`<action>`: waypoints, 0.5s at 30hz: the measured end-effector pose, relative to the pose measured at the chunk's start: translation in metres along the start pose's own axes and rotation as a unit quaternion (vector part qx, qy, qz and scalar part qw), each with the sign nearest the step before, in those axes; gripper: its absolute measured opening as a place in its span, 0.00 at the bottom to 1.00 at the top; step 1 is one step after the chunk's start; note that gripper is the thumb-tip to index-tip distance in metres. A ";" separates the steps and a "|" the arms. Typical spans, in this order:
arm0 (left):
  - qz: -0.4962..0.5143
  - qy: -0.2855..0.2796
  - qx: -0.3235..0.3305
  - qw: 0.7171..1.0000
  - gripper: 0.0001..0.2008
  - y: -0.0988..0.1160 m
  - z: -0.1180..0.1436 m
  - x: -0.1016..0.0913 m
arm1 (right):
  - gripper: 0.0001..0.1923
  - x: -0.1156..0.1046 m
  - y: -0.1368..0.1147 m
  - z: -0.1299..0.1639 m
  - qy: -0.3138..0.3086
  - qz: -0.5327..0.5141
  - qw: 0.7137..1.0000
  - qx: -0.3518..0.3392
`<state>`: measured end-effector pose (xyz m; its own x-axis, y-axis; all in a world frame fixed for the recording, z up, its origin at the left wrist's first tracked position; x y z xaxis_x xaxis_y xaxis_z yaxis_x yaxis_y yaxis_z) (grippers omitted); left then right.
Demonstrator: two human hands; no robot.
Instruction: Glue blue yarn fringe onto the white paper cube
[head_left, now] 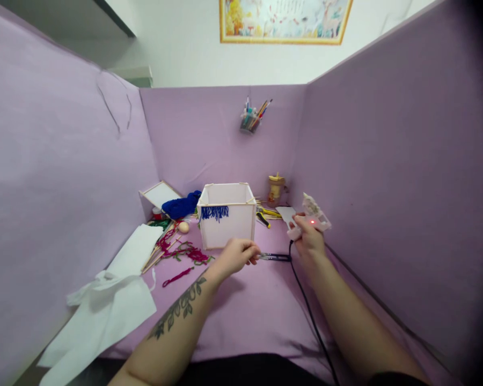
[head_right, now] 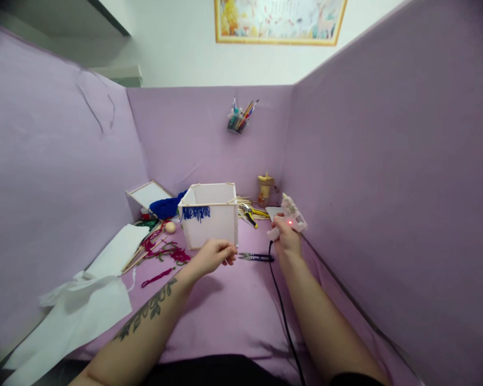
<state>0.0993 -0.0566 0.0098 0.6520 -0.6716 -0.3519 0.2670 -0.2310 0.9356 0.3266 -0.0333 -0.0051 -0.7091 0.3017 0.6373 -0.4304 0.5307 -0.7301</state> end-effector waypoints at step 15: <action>-0.340 0.038 -0.030 0.939 0.05 0.021 0.019 -0.017 | 0.21 0.017 0.009 0.028 -0.106 0.053 0.991 0.062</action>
<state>0.0802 -0.0639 0.0355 0.3647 -0.3309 -0.8704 0.6774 -0.5470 0.4918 0.2952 -0.0455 -0.0072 -0.8497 0.1713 0.4987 -0.4027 0.3997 -0.8235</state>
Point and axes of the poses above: each hand's wrist, its own z-axis away from the middle knuckle, its own x-axis out of the palm, y = z × x, the point moved 3 cm from there along -z, towards the middle knuckle, and after that the axes turned 13 degrees about -y, right-handed, at the moved point
